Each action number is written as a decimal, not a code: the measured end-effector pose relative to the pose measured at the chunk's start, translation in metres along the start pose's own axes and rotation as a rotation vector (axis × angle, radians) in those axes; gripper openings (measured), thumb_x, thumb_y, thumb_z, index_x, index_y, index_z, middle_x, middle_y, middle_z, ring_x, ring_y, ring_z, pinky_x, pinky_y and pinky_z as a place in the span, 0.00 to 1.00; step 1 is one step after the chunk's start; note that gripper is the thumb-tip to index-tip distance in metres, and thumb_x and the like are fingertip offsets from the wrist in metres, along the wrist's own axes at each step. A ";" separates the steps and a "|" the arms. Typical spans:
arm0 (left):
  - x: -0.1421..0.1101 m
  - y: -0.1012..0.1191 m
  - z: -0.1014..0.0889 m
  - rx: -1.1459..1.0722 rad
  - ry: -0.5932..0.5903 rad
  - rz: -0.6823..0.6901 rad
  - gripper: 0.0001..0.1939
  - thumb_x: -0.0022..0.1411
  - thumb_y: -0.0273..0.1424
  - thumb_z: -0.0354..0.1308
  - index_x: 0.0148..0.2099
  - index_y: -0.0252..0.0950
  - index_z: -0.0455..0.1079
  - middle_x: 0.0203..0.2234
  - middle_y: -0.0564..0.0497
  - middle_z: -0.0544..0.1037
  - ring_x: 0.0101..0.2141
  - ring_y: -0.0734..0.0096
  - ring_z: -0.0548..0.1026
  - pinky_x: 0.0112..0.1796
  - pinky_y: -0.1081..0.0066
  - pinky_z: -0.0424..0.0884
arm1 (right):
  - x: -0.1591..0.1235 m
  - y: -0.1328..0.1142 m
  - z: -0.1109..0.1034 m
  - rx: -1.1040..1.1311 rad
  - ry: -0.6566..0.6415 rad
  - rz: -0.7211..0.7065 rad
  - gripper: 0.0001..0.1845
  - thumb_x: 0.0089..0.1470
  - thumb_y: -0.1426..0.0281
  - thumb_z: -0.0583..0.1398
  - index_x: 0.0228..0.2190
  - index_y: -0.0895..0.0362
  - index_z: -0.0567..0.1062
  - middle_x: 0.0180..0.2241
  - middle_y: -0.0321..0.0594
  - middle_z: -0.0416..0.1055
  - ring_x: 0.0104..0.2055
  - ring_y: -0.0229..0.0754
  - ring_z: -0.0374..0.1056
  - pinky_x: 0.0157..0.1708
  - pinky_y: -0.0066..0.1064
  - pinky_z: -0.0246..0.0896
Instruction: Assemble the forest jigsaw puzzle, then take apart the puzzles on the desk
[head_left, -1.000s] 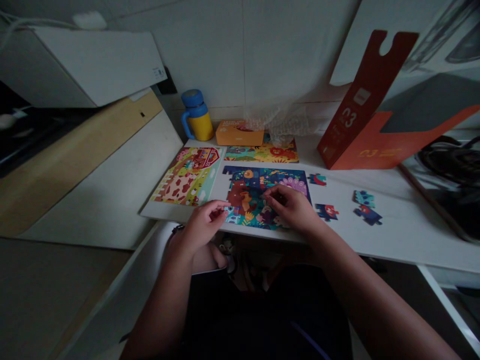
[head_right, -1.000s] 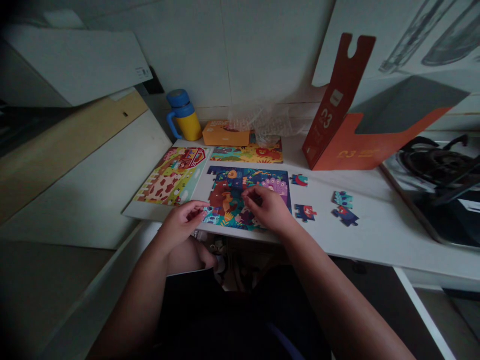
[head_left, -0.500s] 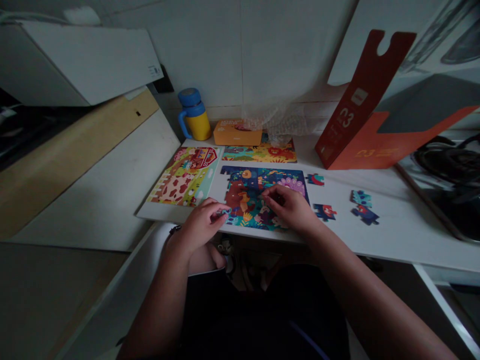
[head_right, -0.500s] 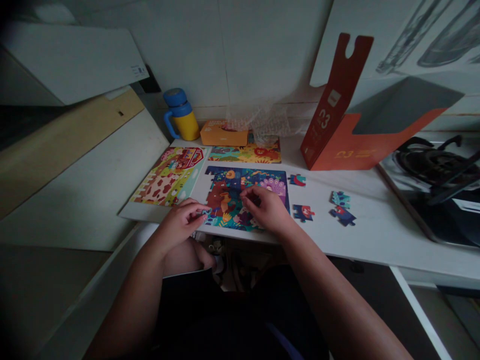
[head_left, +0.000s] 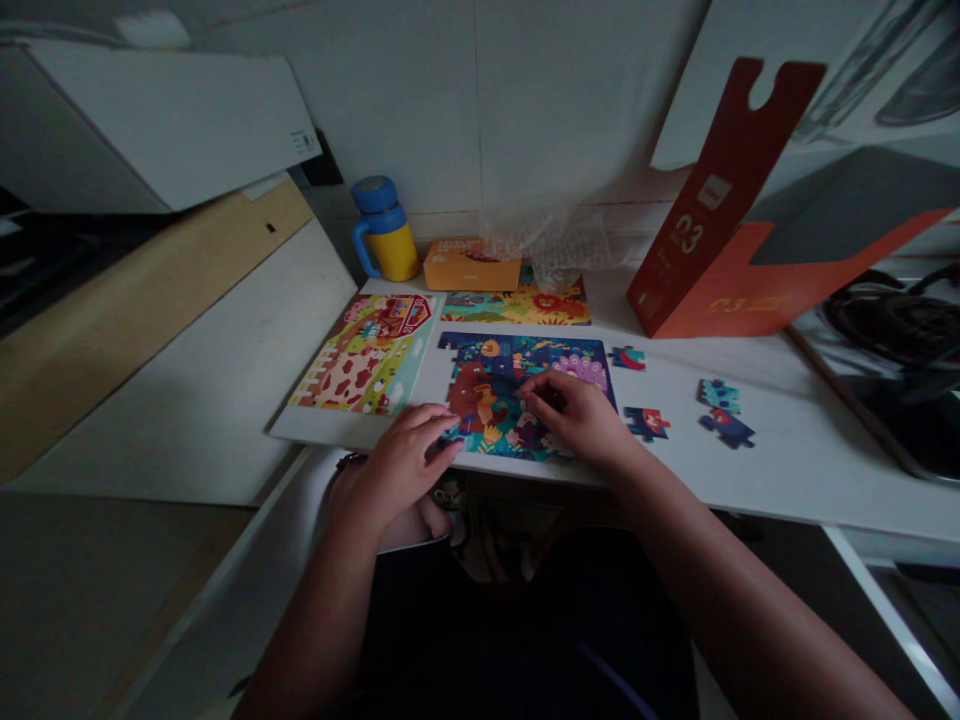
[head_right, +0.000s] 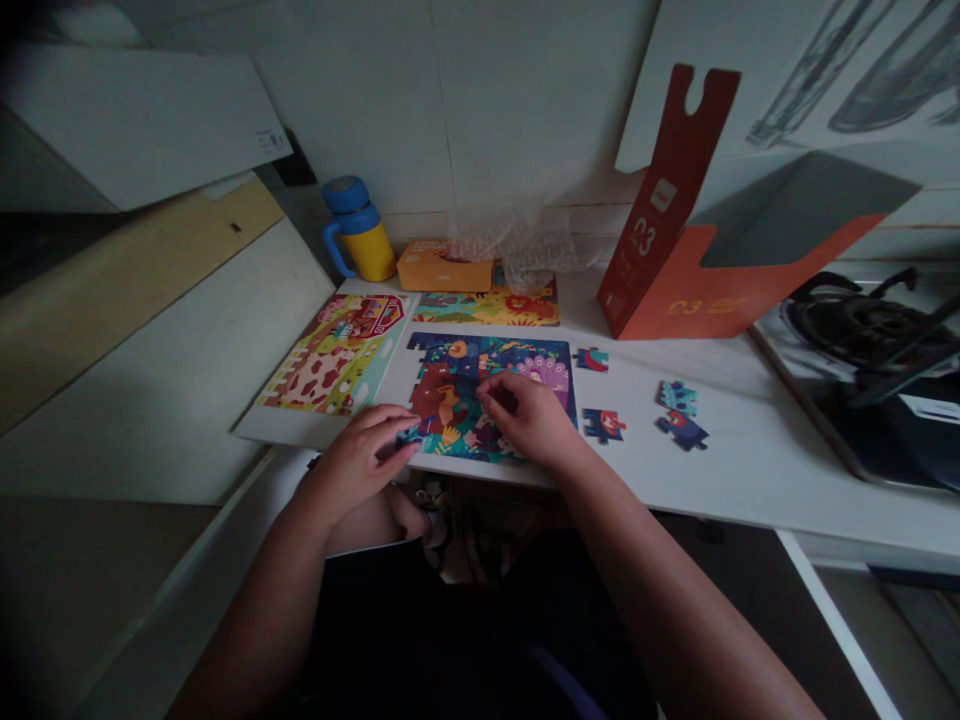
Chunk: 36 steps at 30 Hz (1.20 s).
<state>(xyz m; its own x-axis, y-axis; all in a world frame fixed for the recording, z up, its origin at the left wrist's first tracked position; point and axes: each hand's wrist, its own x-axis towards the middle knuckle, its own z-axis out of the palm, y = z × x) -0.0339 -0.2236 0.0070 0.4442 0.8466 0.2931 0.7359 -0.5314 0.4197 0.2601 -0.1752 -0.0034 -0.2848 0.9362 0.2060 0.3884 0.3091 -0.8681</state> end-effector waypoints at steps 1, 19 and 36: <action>-0.001 0.001 0.000 0.014 -0.001 0.004 0.14 0.72 0.34 0.61 0.58 0.40 0.76 0.54 0.44 0.78 0.55 0.58 0.76 0.58 0.55 0.74 | 0.000 0.000 0.000 -0.005 0.002 -0.002 0.10 0.64 0.61 0.62 0.42 0.53 0.78 0.32 0.37 0.77 0.32 0.41 0.71 0.32 0.33 0.63; -0.006 0.010 0.001 0.106 -0.070 0.027 0.18 0.72 0.32 0.60 0.63 0.42 0.73 0.59 0.44 0.76 0.59 0.54 0.73 0.61 0.50 0.71 | 0.000 0.002 0.000 -0.015 0.000 -0.011 0.11 0.65 0.60 0.62 0.42 0.53 0.78 0.34 0.39 0.78 0.33 0.42 0.72 0.35 0.34 0.66; -0.008 0.020 0.004 0.224 -0.071 0.042 0.20 0.74 0.34 0.58 0.65 0.42 0.71 0.61 0.45 0.77 0.58 0.52 0.75 0.61 0.48 0.70 | 0.000 0.000 0.000 -0.011 0.003 -0.023 0.10 0.65 0.60 0.61 0.42 0.52 0.78 0.33 0.39 0.78 0.32 0.43 0.72 0.34 0.34 0.66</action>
<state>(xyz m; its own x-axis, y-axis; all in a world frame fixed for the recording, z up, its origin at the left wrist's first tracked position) -0.0206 -0.2405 0.0093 0.5056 0.8283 0.2413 0.8076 -0.5528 0.2054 0.2601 -0.1754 -0.0035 -0.2910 0.9293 0.2273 0.3917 0.3325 -0.8579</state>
